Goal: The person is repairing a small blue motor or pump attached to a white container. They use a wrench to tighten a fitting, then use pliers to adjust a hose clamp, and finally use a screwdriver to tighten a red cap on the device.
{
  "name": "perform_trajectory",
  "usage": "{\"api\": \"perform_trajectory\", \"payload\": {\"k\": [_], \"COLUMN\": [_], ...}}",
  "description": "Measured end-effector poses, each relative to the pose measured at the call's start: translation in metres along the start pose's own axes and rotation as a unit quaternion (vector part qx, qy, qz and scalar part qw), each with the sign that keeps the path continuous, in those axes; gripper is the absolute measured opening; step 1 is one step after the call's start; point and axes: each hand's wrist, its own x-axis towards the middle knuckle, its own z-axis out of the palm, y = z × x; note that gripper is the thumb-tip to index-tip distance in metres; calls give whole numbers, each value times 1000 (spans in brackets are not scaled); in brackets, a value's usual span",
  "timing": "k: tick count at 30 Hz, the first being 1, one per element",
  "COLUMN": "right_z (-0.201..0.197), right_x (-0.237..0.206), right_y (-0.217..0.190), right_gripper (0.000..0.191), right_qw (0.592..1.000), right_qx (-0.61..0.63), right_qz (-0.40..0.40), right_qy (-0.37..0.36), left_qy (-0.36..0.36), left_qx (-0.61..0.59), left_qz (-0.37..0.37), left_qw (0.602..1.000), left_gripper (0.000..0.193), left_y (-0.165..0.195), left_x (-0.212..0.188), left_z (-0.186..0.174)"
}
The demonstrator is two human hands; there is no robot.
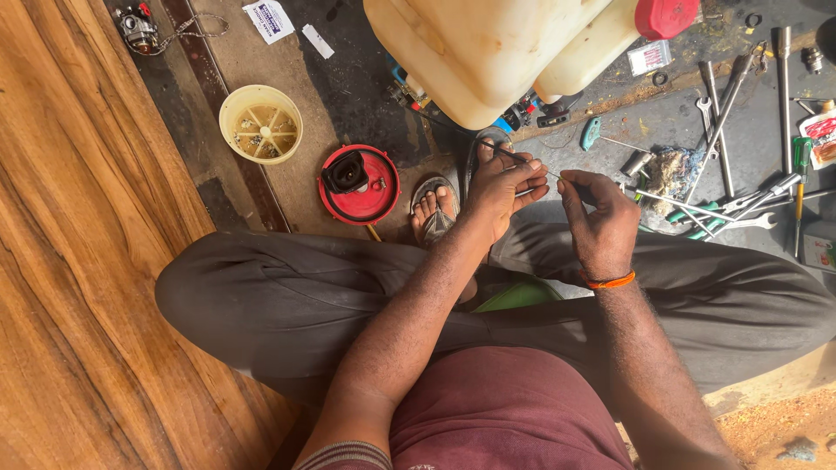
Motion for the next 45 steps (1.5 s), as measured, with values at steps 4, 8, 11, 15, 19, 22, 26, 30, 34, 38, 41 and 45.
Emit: {"api": "perform_trajectory", "payload": {"k": [4, 8, 11, 15, 19, 22, 26, 30, 34, 38, 41, 45], "right_z": [3, 6, 6, 4, 6, 8, 9, 9, 10, 16, 23, 23], "right_x": [-2, -1, 1, 1, -1, -2, -3, -4, -4, 2, 8, 16], "right_y": [-2, -5, -8, -13, -16, -16, -15, -14, -11, -4, 0, 0], "right_gripper": [15, 16, 13, 11, 12, 11, 12, 11, 12, 19, 30, 40], "right_qw": [1000, 1000, 995, 981, 977, 974, 971, 971, 966, 964, 967, 980], "right_qx": [-12, -7, -67, -163, -190, -201, -215, -216, -238, -249, -245, 4], "right_qz": [-10, -25, -75, -106, -96, -97, -103, -99, -91, -72, -41, 150], "right_qy": [-4, 3, 4, -7, -23, -19, -15, -17, -33, -54, -59, -130], "left_qy": [1, 0, 0, 30, 41, 45, 59, 47, 58, 32, 36, 57], "left_qx": [1, -9, -16, -1, 14, 16, 0, 8, 33, 23, 35, 72], "left_qz": [-1, 2, 8, 28, 30, 30, 28, 37, 42, 7, -4, 8], "left_qw": [1000, 1000, 1000, 999, 999, 998, 998, 998, 997, 999, 999, 996], "left_gripper": [22, 23, 23, 24, 23, 22, 26, 21, 23, 22, 22, 26], "left_y": [3, 5, 4, 1, -2, -2, -3, -7, -11, -6, 1, 3], "left_x": [-2, -3, -4, -5, -4, -3, -2, -1, 1, -3, -10, -14], "left_z": [0, 1, 2, 4, 6, 7, 7, 5, 4, 1, 0, 2]}}
